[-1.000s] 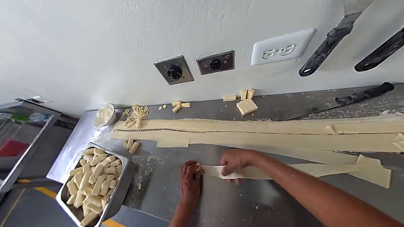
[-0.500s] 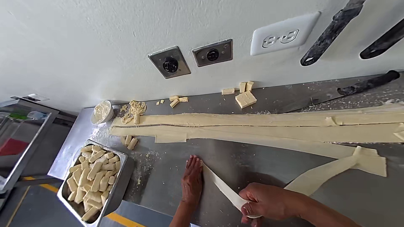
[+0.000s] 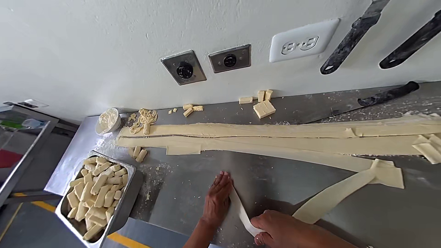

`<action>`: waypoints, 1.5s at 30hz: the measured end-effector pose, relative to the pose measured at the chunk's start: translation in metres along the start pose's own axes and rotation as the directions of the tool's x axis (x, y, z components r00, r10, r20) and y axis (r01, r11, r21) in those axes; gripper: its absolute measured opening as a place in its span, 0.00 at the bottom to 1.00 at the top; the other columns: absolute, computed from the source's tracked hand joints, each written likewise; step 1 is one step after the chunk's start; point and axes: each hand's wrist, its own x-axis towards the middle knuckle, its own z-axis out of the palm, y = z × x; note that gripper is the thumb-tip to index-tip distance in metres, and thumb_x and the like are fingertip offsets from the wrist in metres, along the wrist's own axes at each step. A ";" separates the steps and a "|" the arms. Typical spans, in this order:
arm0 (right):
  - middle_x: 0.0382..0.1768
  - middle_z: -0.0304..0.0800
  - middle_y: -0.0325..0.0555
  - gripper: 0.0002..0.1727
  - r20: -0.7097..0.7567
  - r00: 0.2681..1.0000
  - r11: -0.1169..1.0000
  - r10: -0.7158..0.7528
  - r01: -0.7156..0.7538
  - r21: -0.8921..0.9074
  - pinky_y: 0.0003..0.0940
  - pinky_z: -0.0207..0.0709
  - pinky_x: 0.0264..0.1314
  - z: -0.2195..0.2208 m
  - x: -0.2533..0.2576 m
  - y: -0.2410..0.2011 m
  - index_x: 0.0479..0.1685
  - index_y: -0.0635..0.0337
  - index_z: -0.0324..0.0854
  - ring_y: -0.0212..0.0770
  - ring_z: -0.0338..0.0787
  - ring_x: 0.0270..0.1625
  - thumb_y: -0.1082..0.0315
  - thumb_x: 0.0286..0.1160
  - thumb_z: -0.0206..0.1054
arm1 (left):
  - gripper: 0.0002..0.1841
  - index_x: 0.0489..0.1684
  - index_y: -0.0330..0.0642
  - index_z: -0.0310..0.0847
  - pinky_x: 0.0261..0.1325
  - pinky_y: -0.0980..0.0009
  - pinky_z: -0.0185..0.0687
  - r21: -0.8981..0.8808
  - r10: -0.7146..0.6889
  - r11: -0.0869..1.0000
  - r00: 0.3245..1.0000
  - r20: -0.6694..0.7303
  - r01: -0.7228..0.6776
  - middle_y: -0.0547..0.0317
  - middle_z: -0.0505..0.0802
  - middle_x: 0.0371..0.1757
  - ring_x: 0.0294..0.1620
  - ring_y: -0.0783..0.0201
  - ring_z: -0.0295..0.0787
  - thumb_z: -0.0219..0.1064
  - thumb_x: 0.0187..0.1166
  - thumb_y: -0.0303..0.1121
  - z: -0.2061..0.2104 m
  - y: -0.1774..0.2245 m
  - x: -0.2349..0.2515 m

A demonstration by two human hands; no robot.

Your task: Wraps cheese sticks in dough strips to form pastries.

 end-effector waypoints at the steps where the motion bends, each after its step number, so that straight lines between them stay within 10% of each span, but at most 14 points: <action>1: 0.39 0.88 0.64 0.18 -0.018 1.000 0.999 -0.018 0.018 0.045 0.55 0.76 0.52 0.002 0.000 0.003 0.46 0.73 0.80 0.58 0.89 0.45 0.62 0.91 0.58 | 0.15 0.50 0.26 0.92 0.70 0.50 0.84 -0.041 -0.014 0.999 1.000 0.017 0.015 0.36 0.93 0.60 0.65 0.40 0.91 0.59 0.75 0.18 -0.004 0.001 0.000; 16: 0.46 0.94 0.53 0.19 -0.146 0.988 0.922 -0.044 0.097 0.375 0.46 0.83 0.57 0.037 0.002 0.019 0.49 0.68 0.81 0.45 0.95 0.46 0.59 0.93 0.55 | 0.19 0.59 0.19 0.86 0.75 0.40 0.76 -0.011 -0.016 1.000 1.000 -0.008 0.016 0.33 0.92 0.61 0.66 0.36 0.89 0.62 0.76 0.27 0.007 0.006 -0.012; 29: 0.37 0.96 0.41 0.17 -0.202 0.972 0.713 0.122 0.056 0.699 0.31 0.89 0.42 0.048 0.014 0.026 0.45 0.60 0.79 0.33 0.96 0.34 0.57 0.94 0.53 | 0.25 0.63 0.17 0.82 0.77 0.36 0.71 -0.020 -0.012 1.000 0.999 0.049 0.013 0.31 0.90 0.65 0.69 0.32 0.86 0.65 0.76 0.34 0.017 0.020 -0.021; 41: 0.36 0.96 0.41 0.17 -0.160 0.966 0.597 0.205 0.006 0.802 0.28 0.88 0.35 0.041 0.015 0.029 0.55 0.60 0.78 0.34 0.95 0.30 0.57 0.96 0.50 | 0.24 0.65 0.15 0.79 0.79 0.36 0.69 -0.075 -0.016 0.997 0.996 0.083 0.022 0.29 0.88 0.66 0.71 0.31 0.84 0.61 0.76 0.30 0.019 0.029 -0.023; 45: 0.34 0.95 0.41 0.17 -0.159 0.955 0.540 0.252 -0.002 0.842 0.28 0.87 0.31 0.036 0.014 0.029 0.58 0.59 0.77 0.34 0.95 0.28 0.57 0.96 0.49 | 0.14 0.51 0.24 0.91 0.74 0.47 0.80 -0.152 0.003 0.988 0.998 0.066 0.008 0.35 0.94 0.58 0.64 0.38 0.91 0.65 0.71 0.20 0.024 0.039 -0.017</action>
